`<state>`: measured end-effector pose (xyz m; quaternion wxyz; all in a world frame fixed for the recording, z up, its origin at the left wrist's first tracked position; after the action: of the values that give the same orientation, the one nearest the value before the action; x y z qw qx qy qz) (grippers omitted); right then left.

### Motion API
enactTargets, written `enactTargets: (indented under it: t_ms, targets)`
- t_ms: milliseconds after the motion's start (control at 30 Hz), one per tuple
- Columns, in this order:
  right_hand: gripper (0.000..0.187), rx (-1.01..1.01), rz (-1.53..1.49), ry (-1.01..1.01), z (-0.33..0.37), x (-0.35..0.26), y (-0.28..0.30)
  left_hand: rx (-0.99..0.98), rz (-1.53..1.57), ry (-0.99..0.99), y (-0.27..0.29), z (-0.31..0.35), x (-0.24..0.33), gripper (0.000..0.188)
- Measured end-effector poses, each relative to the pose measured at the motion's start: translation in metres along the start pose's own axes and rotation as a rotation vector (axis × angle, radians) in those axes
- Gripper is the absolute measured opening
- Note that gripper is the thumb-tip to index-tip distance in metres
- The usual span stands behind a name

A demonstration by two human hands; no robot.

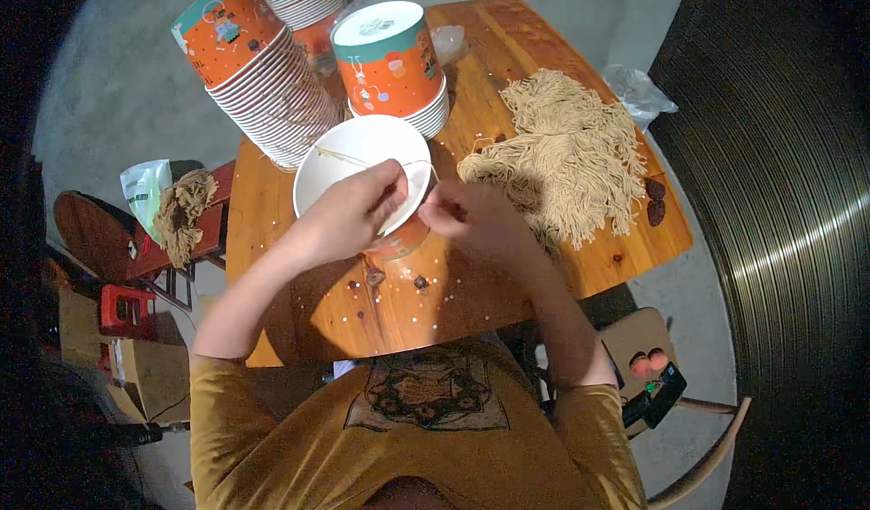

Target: Attaching string handles to paper buckets by threading and knotting.

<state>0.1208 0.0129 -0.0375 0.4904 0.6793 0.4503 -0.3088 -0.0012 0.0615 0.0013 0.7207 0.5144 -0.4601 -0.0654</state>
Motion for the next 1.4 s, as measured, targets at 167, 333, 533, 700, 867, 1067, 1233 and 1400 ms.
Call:
enactTargets:
  t_ms: [167, 333, 533, 700, 867, 1067, 1233, 1400]
  targets:
    - [0.020, -0.104, -0.029, 0.021, -0.009, -0.011, 0.018, 0.157, 0.055, 0.074, 0.018, 0.006, -0.006, 0.008]
    - [0.013, -0.150, -0.019, 0.084, -0.015, -0.029, 0.012, 0.159, 0.366, 0.126, 0.016, -0.004, -0.014, 0.009]
    - [0.013, -0.184, 0.084, 0.291, -0.019, -0.033, -0.004, 0.183, 0.663, 0.073, 0.013, -0.014, -0.011, 0.011]
    - [0.014, -0.173, 0.164, 0.314, -0.015, -0.030, -0.002, 0.155, 0.808, 0.120, 0.005, -0.020, -0.005, 0.012]
    - [0.012, -0.228, 0.142, 0.258, -0.013, -0.042, 0.014, -0.021, 0.953, 0.201, -0.011, -0.026, -0.016, 0.013]
    - [0.015, -0.276, 0.093, 0.112, -0.024, -0.032, 0.031, -0.130, 0.907, 0.146, -0.020, -0.031, -0.007, 0.010]
    - [0.021, -0.328, -0.247, 0.111, -0.040, -0.029, 0.026, -0.188, 0.973, 0.153, -0.023, -0.029, -0.006, 0.015]
    - [0.021, -0.341, -0.195, 0.129, -0.050, -0.031, 0.024, -0.222, 0.926, 0.205, -0.025, -0.028, -0.010, 0.018]
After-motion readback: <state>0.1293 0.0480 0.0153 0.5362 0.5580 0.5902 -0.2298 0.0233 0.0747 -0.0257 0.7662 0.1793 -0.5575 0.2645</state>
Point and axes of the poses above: each hand's wrist, its own z-axis away from the middle knuckle, its own y-axis out of the back of the hand, x = y × z, the point moved 8 cm from there along -z, towards the middle knuckle, and after that the axes turned 9 degrees about y, right-handed, at the moved point
